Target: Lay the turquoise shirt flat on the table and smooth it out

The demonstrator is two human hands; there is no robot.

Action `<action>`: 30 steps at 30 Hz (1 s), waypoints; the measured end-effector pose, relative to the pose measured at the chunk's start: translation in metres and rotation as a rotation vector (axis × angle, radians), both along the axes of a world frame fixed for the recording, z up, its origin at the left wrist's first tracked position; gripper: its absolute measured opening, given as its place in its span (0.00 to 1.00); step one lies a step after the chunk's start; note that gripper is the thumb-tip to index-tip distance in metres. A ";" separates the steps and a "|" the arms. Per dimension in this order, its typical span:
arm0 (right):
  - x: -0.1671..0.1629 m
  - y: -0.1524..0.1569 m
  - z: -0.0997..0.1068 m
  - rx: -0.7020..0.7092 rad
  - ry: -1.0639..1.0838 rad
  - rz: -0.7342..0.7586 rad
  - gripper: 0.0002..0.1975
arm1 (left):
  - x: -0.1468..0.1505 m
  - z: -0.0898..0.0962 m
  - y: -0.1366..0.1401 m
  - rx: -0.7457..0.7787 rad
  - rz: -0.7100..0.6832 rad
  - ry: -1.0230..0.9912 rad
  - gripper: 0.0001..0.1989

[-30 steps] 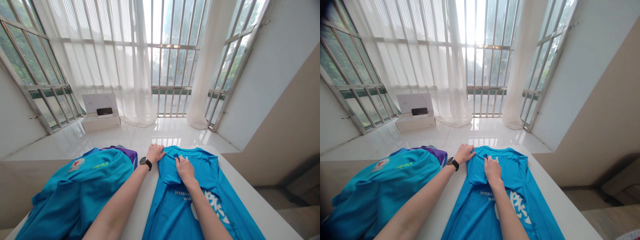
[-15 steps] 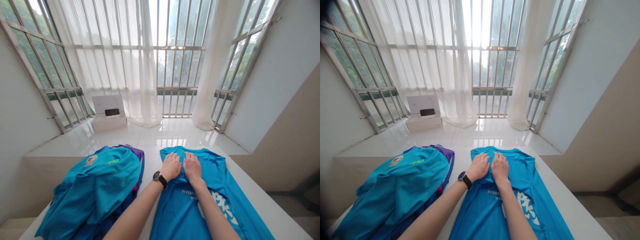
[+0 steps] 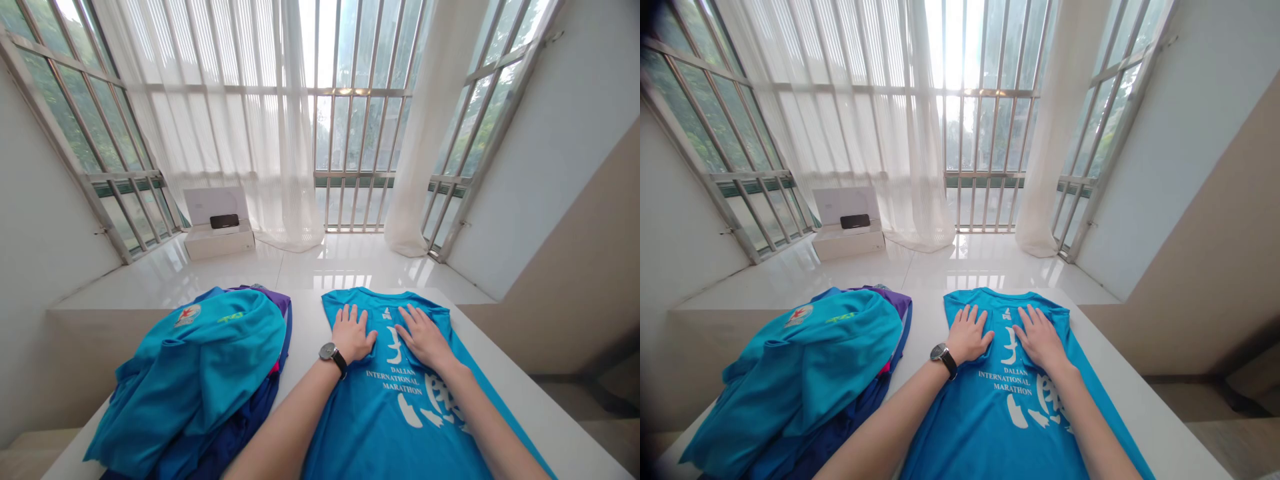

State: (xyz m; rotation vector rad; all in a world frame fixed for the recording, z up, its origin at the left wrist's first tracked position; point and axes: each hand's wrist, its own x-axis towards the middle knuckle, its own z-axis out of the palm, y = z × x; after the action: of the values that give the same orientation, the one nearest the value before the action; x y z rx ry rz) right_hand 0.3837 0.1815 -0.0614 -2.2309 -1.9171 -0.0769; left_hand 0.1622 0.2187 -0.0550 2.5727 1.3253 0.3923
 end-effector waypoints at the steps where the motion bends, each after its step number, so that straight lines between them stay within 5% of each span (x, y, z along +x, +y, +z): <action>1: -0.001 0.000 -0.006 -0.029 0.000 -0.014 0.29 | 0.000 -0.002 0.000 0.000 0.000 -0.002 0.36; 11: -0.020 0.033 -0.022 -0.100 0.071 0.002 0.32 | -0.023 -0.009 0.028 0.054 0.044 0.029 0.35; 15: -0.026 0.037 -0.007 -0.048 0.159 0.013 0.32 | -0.025 -0.006 0.030 0.069 0.047 0.027 0.33; 18: -0.029 0.011 0.018 0.061 0.231 0.021 0.30 | -0.030 0.005 0.014 0.088 0.050 0.008 0.30; 22: -0.046 -0.075 0.050 0.222 0.370 0.096 0.28 | -0.062 0.033 -0.047 0.034 0.027 -0.051 0.30; 25: -0.078 -0.156 0.053 0.207 0.884 0.146 0.26 | -0.104 0.046 -0.126 -0.041 0.031 -0.196 0.28; 27: -0.106 -0.202 0.043 0.135 1.114 0.124 0.24 | -0.135 0.039 -0.187 -0.115 0.097 -0.388 0.21; 30: -0.148 -0.248 0.024 -0.006 1.354 0.103 0.25 | -0.174 0.005 -0.268 -0.347 0.269 -0.547 0.12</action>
State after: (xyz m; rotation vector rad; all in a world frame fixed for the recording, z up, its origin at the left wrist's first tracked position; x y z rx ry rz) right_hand 0.2355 -0.0662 -0.0374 -1.3965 -1.1654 1.1176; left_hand -0.0115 -0.0492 -0.0501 1.8294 1.3747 0.7694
